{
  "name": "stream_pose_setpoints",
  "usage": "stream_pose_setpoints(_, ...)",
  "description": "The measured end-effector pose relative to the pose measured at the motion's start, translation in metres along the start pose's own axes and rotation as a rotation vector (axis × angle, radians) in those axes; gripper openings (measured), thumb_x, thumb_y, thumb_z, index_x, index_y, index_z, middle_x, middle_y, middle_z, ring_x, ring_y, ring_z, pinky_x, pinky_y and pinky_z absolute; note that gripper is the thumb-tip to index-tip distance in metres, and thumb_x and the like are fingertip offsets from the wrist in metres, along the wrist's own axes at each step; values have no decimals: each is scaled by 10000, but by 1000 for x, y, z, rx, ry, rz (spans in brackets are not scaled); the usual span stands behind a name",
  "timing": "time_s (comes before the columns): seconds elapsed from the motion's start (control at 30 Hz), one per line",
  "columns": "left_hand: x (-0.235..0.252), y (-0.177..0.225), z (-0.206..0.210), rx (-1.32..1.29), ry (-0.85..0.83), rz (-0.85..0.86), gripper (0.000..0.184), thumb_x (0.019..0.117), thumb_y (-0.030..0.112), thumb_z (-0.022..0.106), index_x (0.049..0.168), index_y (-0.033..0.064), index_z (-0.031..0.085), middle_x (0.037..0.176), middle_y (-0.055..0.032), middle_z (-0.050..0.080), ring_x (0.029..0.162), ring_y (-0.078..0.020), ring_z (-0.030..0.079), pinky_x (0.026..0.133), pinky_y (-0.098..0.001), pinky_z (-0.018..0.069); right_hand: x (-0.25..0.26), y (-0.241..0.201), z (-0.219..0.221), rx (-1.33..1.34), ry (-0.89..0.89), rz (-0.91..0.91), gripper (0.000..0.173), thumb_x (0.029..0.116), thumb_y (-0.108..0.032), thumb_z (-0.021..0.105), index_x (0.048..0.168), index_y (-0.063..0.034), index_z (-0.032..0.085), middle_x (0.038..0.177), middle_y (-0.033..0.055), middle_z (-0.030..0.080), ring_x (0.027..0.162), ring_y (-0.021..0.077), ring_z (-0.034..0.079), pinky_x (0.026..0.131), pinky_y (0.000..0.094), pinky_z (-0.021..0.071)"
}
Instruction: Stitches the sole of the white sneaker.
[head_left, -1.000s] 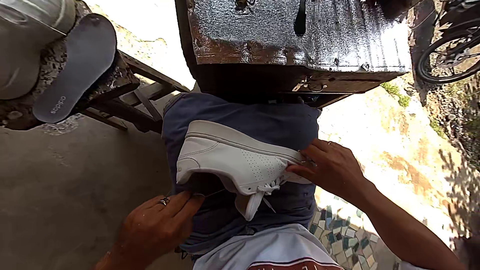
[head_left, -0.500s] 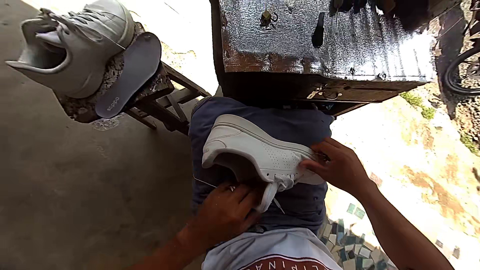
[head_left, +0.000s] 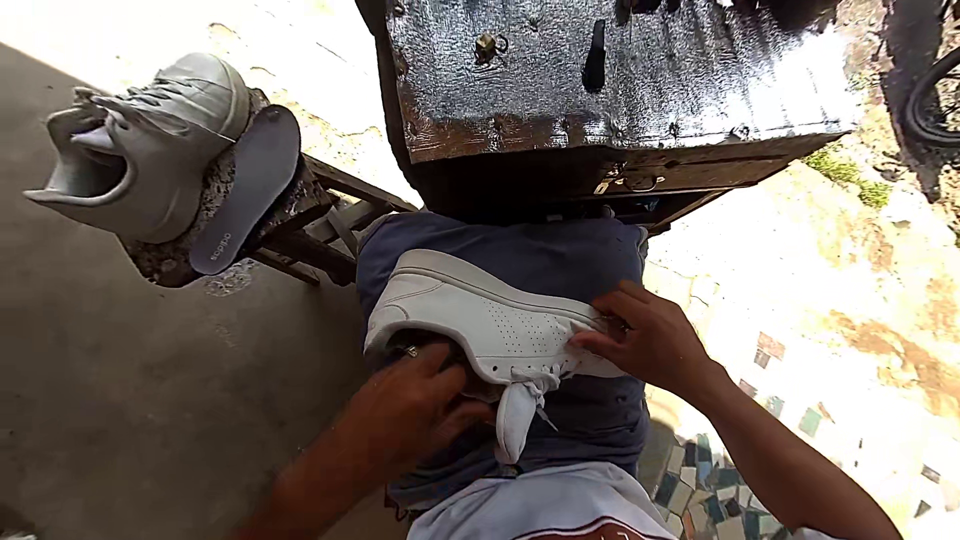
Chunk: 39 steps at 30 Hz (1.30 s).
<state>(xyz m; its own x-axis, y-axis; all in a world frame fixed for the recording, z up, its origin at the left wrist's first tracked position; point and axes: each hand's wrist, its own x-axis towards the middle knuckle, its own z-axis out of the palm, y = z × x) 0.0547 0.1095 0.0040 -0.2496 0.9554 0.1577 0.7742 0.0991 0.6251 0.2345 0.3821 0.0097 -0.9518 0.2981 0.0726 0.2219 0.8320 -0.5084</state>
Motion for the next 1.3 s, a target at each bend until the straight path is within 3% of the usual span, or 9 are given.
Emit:
stream_pose_setpoints(0.07, 20, -1, 11, -193, -134, -79, 358, 908, 438, 694, 1032, 106, 743, 982, -51, 745, 971, -124, 711, 869, -360, 583, 0, -3, 0, 88, -3, -2, 530, 893, -606, 689, 942, -81, 735, 752, 18, 587, 604, 123, 542, 516, 313, 463)
stream_pose_setpoints(0.13, 37, -9, 27, -594, -249, -85, 306, 873, 312, 775, 1091, 99, 742, 1034, 60, 733, 1024, 72, 641, 938, -170, 522, -1, 8, -7, 406, -12, 95, 441, 921, -418, 744, 1181, -63, 710, 841, -27, 596, 676, 42, 534, 594, 219, 480)
stream_pose_setpoints(0.23, 55, -13, 45, -989, -283, -26, 253, 872, 197, 789, 1116, 156, 735, 1073, 171, 722, 1061, 130, 614, 955, -121, 512, -6, 49, -2, 815, 270, 357, 352, 926, -110, 545, 1275, -152, 525, 892, -47, 608, 618, 23, 553, 529, 202, 491)
stream_pose_setpoints(0.37, 46, -15, 53, -903, -230, -45, 383, 861, 295, 792, 1173, 85, 716, 1117, 153, 715, 1108, 169, 570, 988, -91, 468, -28, 91, 30, 669, 240, 502, 332, 1010, -70, 451, 1337, -80, 510, 1082, 53, 647, 785, 118, 645, 660, 313, 567)
stream_pose_setpoints(0.5, 38, -15, 54, -828, -186, -97, 431, 857, 342, 784, 1148, 31, 714, 1085, 126, 717, 1082, 195, 553, 964, -57, 444, -33, 79, -23, 559, 75, 447, 506, 1078, -181, 441, 1578, -151, 375, 1038, 17, 703, 595, 79, 609, 530, 248, 551)
stream_pose_setpoints(0.6, 37, -12, 52, -774, -156, -120, 417, 852, 327, 785, 1124, 18, 719, 1063, 121, 721, 1069, 206, 551, 953, -42, 437, -35, 42, -53, 408, -18, 226, 370, 1081, -286, 511, 1421, -168, 597, 911, -44, 710, 598, 4, 563, 542, 183, 499)
stream_pose_setpoints(0.7, 35, -13, 52, -736, -165, -138, 431, 851, 361, 781, 1108, 20, 721, 1045, 120, 719, 1055, 205, 554, 940, -44, 441, -33, 24, -50, 129, -118, 0, 279, 1049, -275, 555, 1244, -254, 753, 822, -27, 672, 654, 48, 592, 560, 263, 489)
stream_pose_setpoints(1.13, 35, -12, 54, -673, -148, -100, 435, 871, 369, 752, 1089, -7, 728, 1029, 31, 735, 1045, 172, 570, 938, -57, 431, -24, 23, -50, -10, -208, -95, 312, 1034, -220, 534, 1260, -280, 741, 842, -13, 687, 641, 100, 612, 522, 308, 473)
stream_pose_setpoints(1.3, 34, -12, 62, -1025, -150, -108, 295, 858, 237, 792, 1129, 132, 743, 1087, 202, 722, 1090, 183, 578, 971, -72, 466, 17, 3, -85, -323, -466, -304, 301, 985, -226, 493, 1117, -272, 760, 721, -32, 603, 564, 151, 584, 432, 332, 402)
